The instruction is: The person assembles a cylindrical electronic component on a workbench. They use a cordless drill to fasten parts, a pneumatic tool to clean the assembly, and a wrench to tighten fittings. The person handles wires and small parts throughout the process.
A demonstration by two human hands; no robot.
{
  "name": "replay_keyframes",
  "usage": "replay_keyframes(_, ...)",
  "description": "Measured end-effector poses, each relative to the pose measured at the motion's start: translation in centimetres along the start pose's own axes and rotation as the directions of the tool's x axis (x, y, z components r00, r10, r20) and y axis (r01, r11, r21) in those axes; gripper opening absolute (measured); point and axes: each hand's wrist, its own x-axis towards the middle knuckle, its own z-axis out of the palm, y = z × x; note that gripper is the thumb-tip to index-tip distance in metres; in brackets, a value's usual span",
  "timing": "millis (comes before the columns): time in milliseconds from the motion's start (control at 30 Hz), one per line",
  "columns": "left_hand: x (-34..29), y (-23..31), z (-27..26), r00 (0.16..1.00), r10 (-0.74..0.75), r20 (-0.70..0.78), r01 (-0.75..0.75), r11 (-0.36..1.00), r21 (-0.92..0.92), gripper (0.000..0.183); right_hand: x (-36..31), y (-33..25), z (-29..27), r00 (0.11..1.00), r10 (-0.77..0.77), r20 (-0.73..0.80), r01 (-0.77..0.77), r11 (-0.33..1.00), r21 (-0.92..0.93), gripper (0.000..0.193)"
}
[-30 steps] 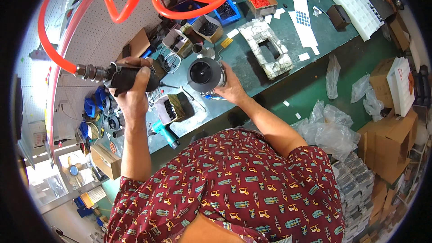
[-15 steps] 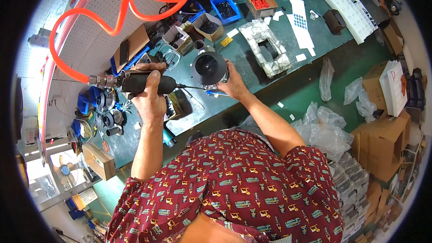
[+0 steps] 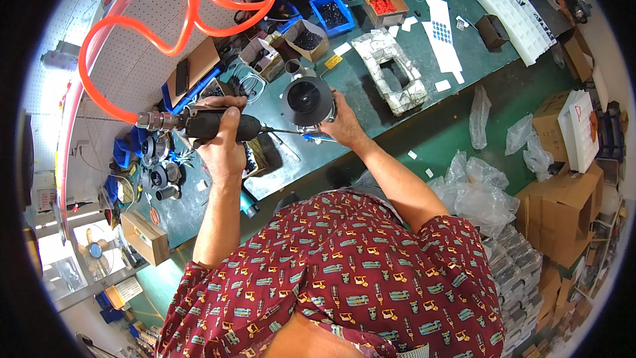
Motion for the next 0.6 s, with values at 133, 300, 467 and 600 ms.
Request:
replay_keyframes(133,-0.4,1.7,1.7,0.993,-0.037,0.109,0.018,0.985,0.169,0.016,-0.2,0.7,-0.3,0.997,0.065,0.04,-0.07,0.989,0.128,0.091)
replay_keyframes(300,-0.6,1.3,2.6,0.9,0.021,0.436,-0.073,0.992,0.103,0.026,-0.2,1.5,0.0,0.988,0.153,0.012,-0.153,0.988,0.015,0.094)
replay_keyframes(467,-1.2,1.8,4.0,0.877,-0.053,0.477,0.051,0.999,0.017,0.024,-0.3,0.8,0.2,0.986,0.167,-0.01,-0.165,0.983,0.085,0.097)
replay_keyframes(600,-1.2,0.9,3.8,0.902,-0.046,0.429,0.022,0.998,0.06,0.019,-0.2,1.9,0.4,0.986,0.163,-0.026,-0.158,0.979,0.125,0.098)
